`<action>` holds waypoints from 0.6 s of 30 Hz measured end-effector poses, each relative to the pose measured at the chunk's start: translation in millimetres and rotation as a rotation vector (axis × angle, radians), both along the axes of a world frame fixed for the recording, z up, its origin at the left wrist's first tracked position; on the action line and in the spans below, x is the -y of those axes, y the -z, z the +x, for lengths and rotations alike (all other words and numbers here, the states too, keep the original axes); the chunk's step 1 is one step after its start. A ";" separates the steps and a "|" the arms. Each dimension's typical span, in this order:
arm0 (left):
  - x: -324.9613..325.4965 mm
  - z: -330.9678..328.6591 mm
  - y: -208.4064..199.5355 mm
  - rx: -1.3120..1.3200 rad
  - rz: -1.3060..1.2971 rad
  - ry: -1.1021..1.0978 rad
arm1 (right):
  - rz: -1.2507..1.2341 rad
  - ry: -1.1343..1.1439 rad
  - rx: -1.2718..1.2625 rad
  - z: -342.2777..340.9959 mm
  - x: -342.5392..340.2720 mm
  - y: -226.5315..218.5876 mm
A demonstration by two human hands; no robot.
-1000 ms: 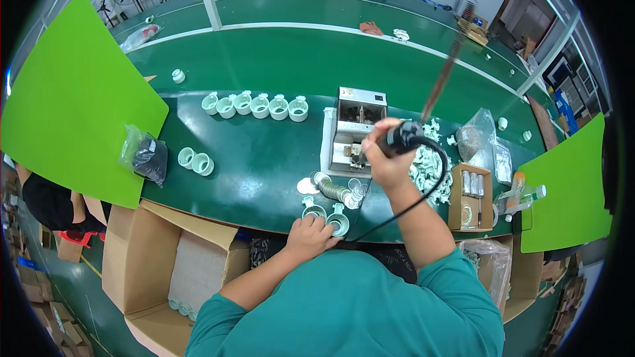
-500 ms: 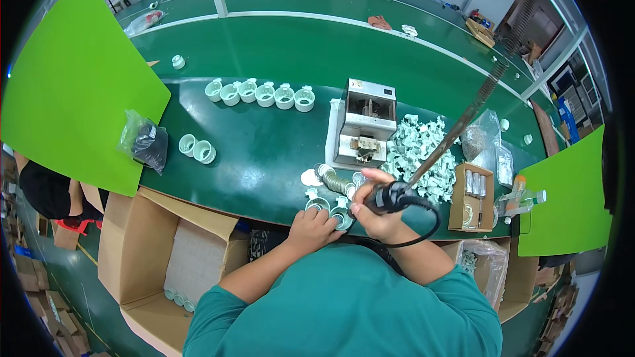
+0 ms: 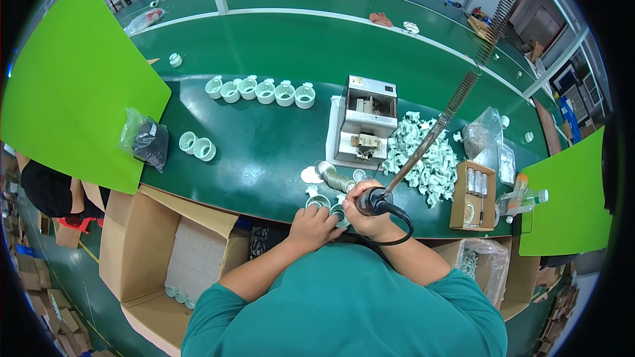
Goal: Assemble small plastic components using an electric screwdriver and place the finished parts into a cardboard box.
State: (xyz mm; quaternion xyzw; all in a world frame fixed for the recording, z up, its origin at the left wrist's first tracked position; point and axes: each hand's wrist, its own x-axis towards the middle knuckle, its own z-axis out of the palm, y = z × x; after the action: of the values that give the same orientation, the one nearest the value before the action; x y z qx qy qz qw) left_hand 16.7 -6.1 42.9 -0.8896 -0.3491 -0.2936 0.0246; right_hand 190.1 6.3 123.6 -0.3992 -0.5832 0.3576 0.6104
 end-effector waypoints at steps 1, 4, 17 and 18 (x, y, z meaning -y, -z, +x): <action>-0.3 1.0 -0.9 0.004 0.010 -0.005 | 0.005 0.024 -0.004 -1.2 0.8 0.7; -0.1 3.1 -1.9 0.006 0.018 0.001 | -0.020 0.046 0.045 1.8 0.0 3.9; -56.6 -100.5 -16.2 -0.158 -0.154 -0.423 | -0.136 0.190 -0.200 75.6 26.3 -57.4; -76.8 -106.6 -17.4 -0.150 -0.157 -0.463 | -0.186 0.203 -0.176 78.6 28.5 -53.8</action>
State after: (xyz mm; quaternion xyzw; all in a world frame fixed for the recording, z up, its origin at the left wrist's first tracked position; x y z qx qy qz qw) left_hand -89.8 70.7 60.4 -0.8044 -0.5624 -0.1855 0.0477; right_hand 268.7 -22.2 177.3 -0.4779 -0.4484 0.3801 0.6527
